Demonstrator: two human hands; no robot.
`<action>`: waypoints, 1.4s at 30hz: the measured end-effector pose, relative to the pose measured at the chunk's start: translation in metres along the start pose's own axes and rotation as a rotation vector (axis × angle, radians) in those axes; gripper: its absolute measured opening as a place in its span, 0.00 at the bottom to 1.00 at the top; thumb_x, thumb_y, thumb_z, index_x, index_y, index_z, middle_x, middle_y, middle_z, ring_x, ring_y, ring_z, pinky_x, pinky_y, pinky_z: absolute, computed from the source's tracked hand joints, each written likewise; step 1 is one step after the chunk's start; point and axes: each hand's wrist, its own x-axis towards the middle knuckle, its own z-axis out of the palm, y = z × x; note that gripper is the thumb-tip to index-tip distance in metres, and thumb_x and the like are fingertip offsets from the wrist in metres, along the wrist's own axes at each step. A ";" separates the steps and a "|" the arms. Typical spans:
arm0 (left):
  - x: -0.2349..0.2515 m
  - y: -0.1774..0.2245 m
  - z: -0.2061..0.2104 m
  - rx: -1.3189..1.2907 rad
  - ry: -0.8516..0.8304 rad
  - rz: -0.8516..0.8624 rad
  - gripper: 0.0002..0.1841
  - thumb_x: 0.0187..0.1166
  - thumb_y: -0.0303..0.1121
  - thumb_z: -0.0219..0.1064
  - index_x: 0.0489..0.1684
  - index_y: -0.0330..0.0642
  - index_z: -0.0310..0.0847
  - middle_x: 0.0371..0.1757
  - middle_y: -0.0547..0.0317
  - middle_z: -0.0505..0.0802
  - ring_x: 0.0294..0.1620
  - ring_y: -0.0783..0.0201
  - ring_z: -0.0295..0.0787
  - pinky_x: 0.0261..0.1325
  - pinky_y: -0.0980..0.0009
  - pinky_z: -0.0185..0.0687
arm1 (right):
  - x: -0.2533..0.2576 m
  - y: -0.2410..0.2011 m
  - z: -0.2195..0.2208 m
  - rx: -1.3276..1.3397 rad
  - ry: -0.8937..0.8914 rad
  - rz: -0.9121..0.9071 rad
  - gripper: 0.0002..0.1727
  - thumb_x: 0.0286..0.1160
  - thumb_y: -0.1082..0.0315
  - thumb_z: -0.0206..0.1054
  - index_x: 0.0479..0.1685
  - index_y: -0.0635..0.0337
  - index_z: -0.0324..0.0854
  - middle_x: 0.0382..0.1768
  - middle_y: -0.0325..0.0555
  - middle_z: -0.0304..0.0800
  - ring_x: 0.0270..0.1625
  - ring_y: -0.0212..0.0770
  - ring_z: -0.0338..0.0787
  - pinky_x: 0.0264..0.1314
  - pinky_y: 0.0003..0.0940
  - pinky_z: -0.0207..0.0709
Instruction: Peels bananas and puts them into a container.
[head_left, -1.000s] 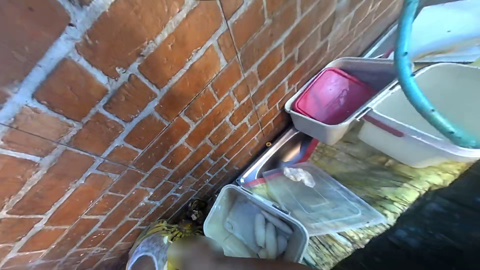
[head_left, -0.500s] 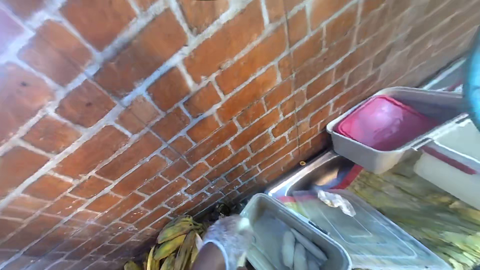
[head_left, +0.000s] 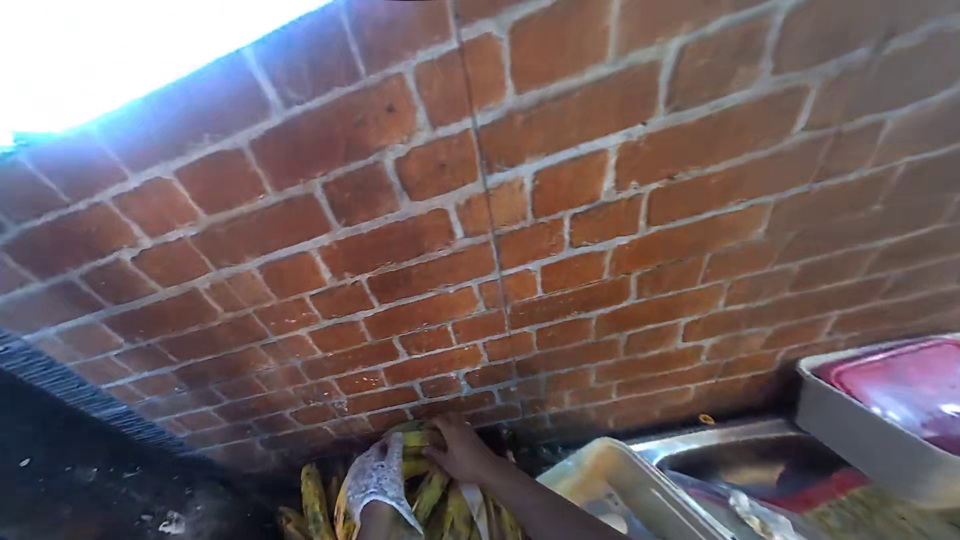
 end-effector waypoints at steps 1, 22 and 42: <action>0.003 0.001 0.000 0.011 -0.012 0.003 0.34 0.79 0.75 0.47 0.65 0.68 0.89 0.65 0.63 0.93 0.72 0.55 0.85 0.75 0.39 0.74 | -0.001 0.001 0.007 0.019 0.043 -0.012 0.35 0.75 0.43 0.71 0.77 0.53 0.77 0.77 0.56 0.76 0.80 0.53 0.77 0.84 0.52 0.71; 0.002 0.010 0.013 -0.057 -0.137 0.106 0.27 0.76 0.61 0.59 0.62 0.55 0.87 0.61 0.57 0.94 0.65 0.54 0.89 0.68 0.44 0.80 | -0.009 0.020 0.022 0.198 0.180 -0.087 0.32 0.74 0.43 0.74 0.76 0.46 0.81 0.68 0.36 0.90 0.69 0.29 0.88 0.78 0.35 0.80; 0.010 -0.002 0.010 -0.059 -0.153 0.180 0.33 0.80 0.67 0.52 0.73 0.56 0.82 0.67 0.53 0.91 0.70 0.51 0.87 0.71 0.41 0.78 | -0.003 -0.028 -0.011 -0.398 0.030 -0.115 0.32 0.80 0.33 0.56 0.77 0.36 0.81 0.70 0.38 0.90 0.76 0.44 0.85 0.78 0.57 0.77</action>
